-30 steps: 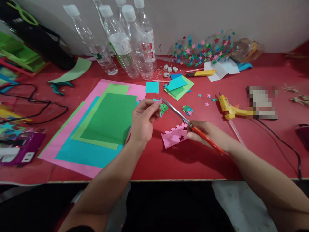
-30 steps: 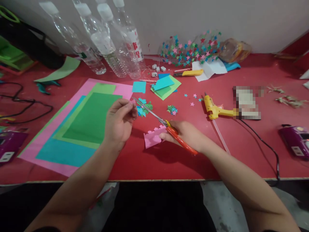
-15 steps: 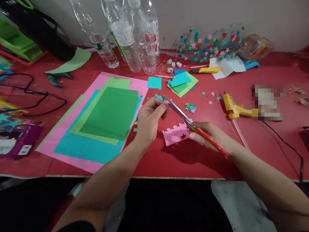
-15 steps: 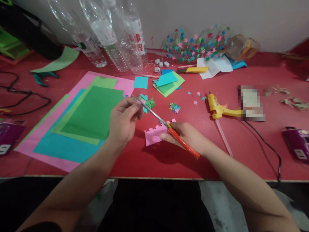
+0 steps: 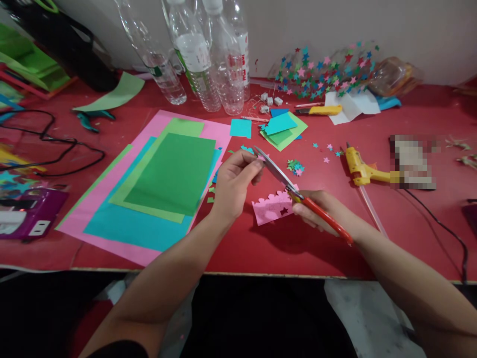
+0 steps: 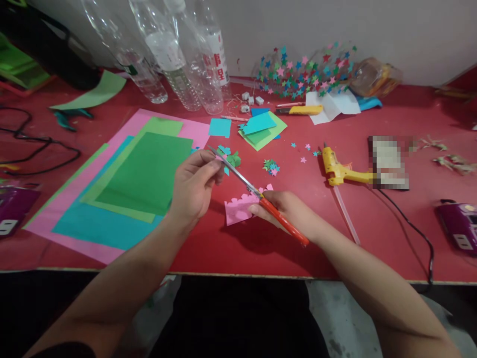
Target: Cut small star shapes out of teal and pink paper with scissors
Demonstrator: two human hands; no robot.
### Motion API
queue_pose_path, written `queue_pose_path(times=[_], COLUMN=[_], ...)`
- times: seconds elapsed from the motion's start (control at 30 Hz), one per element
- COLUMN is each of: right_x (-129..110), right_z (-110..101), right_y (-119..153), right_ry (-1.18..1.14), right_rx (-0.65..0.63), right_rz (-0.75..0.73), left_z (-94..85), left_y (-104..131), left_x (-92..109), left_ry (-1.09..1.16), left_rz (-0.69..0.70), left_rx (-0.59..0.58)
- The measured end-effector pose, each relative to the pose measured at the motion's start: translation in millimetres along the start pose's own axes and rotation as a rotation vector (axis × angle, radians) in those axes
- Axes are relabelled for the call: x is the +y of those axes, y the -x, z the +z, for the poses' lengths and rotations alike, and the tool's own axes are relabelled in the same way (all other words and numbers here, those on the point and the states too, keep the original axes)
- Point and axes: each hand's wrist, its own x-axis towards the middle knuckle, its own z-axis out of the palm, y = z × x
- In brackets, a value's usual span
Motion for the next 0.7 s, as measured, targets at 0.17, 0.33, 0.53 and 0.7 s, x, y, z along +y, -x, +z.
queue_pose_path(times=[0.17,0.33,0.53,0.7], right_x=[2.0,0.4,1.0,2.3], right_z=[0.7,0.0,0.2,1.2], right_y=[-1.3,-1.3,-2.5,-3.1], right_ry=[0.007,0.021,0.037,0.034], right_rx=[0.006,0.017,0.028,0.044], right_rz=[0.008,0.022,0.037,0.036], left_z=[-0.1,-0.5,-0.6,-1.1], left_y=[-0.7,-1.4,-2.4,-1.9], left_x=[0.0,-0.6,-0.5,-1.3], left_ry=[-0.007,-0.012,-0.003,-0.012], left_rz=[0.007,-0.003,-0.003,-0.009], left_rx=[0.006,0.01,0.014,0.016])
